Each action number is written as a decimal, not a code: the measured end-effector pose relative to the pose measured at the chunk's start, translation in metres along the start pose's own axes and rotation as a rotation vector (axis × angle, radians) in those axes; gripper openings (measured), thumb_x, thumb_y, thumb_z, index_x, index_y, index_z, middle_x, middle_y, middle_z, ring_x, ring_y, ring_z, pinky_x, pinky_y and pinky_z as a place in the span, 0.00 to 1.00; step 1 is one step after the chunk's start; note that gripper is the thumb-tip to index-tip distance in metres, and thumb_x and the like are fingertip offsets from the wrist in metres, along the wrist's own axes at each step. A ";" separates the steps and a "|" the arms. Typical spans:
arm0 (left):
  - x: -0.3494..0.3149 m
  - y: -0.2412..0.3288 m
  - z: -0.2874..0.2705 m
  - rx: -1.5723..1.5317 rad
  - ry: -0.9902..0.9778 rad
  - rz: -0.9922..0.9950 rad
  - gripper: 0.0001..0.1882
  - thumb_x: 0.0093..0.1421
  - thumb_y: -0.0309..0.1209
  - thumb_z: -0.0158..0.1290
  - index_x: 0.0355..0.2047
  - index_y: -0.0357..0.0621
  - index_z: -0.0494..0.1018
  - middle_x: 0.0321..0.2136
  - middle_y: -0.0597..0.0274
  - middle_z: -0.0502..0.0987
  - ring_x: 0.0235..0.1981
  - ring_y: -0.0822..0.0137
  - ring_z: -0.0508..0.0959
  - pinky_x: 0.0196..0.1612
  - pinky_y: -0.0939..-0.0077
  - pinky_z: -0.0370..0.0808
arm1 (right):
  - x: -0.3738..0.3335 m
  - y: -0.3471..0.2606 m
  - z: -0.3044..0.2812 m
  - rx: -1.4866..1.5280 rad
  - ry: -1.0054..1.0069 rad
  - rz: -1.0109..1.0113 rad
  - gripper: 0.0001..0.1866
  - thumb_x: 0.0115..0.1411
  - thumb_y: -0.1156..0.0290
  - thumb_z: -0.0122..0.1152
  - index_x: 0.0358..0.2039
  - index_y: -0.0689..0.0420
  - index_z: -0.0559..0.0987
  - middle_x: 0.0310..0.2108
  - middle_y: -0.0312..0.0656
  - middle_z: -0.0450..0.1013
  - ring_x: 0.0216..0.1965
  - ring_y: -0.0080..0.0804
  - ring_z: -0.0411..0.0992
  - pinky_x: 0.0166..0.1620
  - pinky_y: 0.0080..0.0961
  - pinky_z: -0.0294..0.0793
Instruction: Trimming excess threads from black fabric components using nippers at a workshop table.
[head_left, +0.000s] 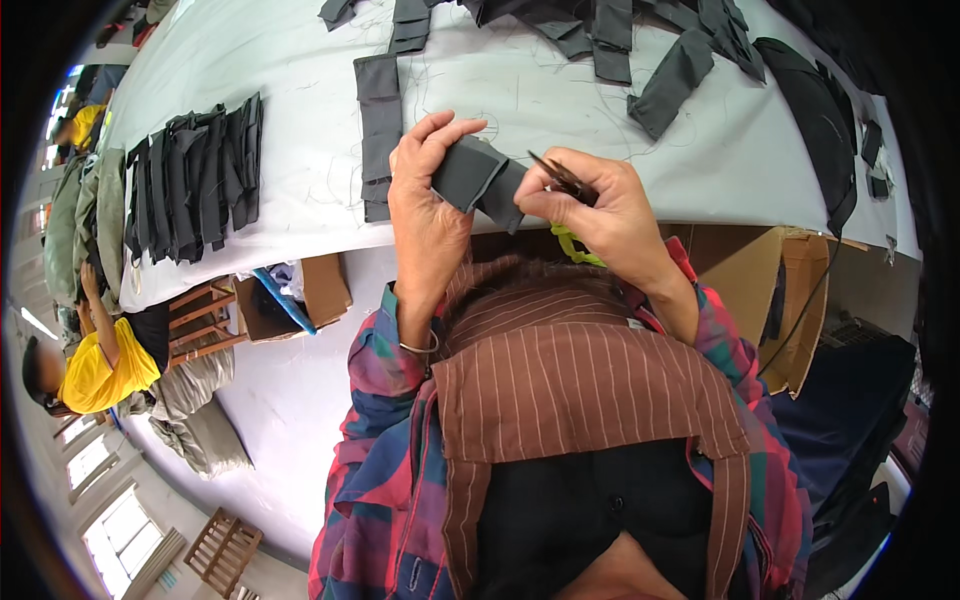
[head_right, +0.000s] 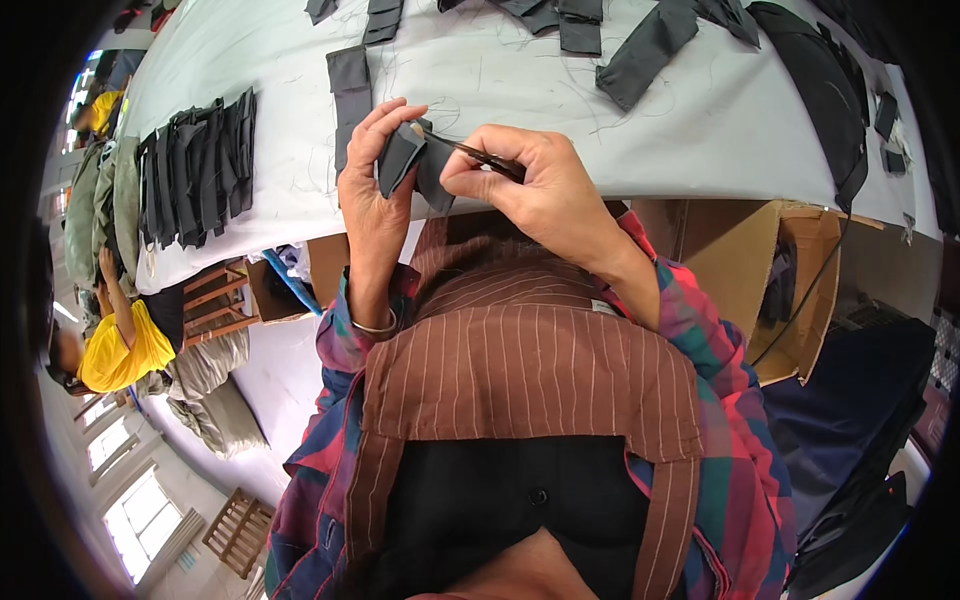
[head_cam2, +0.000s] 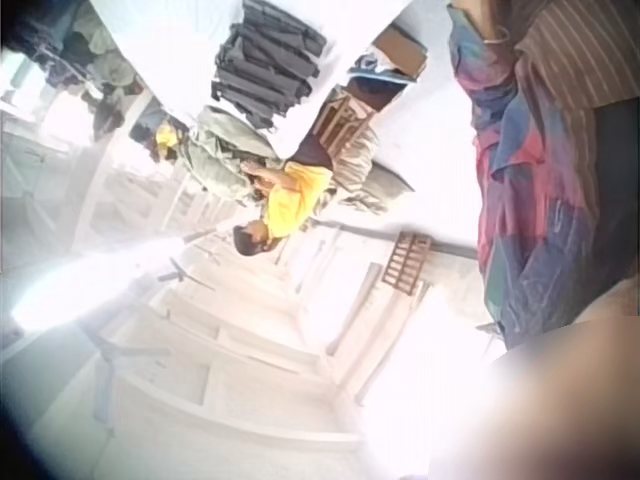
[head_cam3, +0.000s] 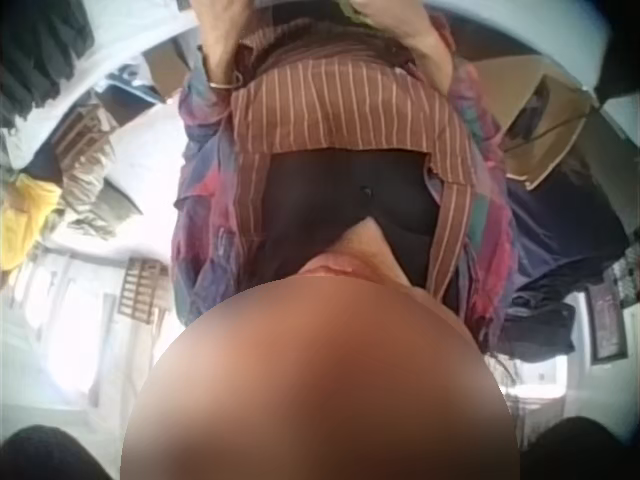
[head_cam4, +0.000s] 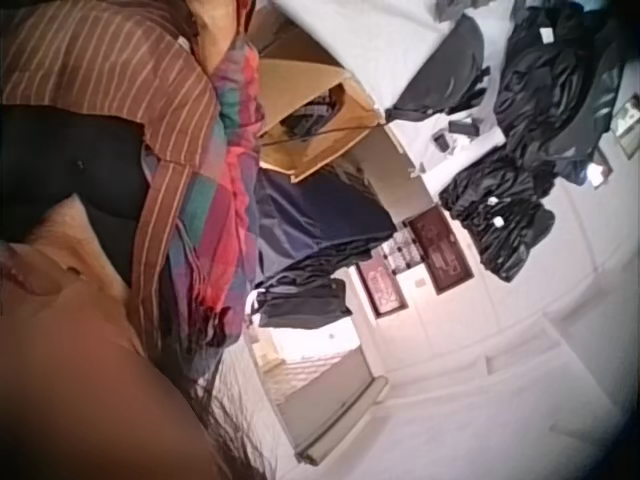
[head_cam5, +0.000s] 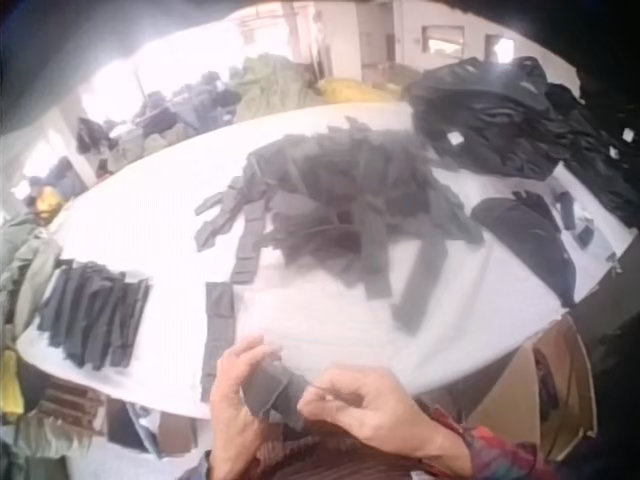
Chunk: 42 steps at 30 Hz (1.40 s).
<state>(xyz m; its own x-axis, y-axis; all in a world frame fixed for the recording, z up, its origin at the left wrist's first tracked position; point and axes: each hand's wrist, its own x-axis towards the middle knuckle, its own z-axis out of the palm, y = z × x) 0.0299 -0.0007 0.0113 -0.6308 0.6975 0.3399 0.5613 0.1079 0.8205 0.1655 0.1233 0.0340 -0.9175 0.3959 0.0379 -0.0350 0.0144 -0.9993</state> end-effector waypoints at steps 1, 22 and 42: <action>-0.001 0.000 0.001 0.000 0.001 0.000 0.15 0.57 0.32 0.55 0.45 0.47 0.75 0.50 0.57 0.70 0.50 0.65 0.71 0.49 0.74 0.68 | 0.001 0.003 0.002 0.064 0.019 0.023 0.01 0.56 0.79 0.58 0.30 0.63 0.76 0.27 0.33 0.73 0.32 0.16 0.69 0.39 0.16 0.69; -0.019 0.003 -0.003 -0.547 0.145 -0.531 0.33 0.57 0.46 0.58 0.58 0.42 0.61 0.31 0.63 0.72 0.31 0.73 0.72 0.33 0.73 0.71 | -0.002 0.003 0.019 -0.010 0.016 -0.132 0.06 0.53 0.87 0.52 0.28 0.64 0.76 0.25 0.34 0.73 0.30 0.17 0.69 0.36 0.16 0.69; -0.027 0.049 -0.014 -0.931 -0.457 -0.590 0.10 0.58 0.20 0.50 0.41 0.35 0.68 0.34 0.59 0.75 0.31 0.71 0.76 0.36 0.77 0.75 | 0.011 -0.011 0.008 -0.344 0.181 -0.519 0.07 0.49 0.79 0.63 0.30 0.58 0.79 0.29 0.37 0.72 0.28 0.27 0.72 0.31 0.20 0.70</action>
<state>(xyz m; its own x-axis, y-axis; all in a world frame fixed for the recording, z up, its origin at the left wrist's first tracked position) 0.0669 -0.0238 0.0490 -0.3056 0.9209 -0.2421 -0.4749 0.0730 0.8770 0.1525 0.1201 0.0449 -0.7330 0.4062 0.5457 -0.2998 0.5272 -0.7951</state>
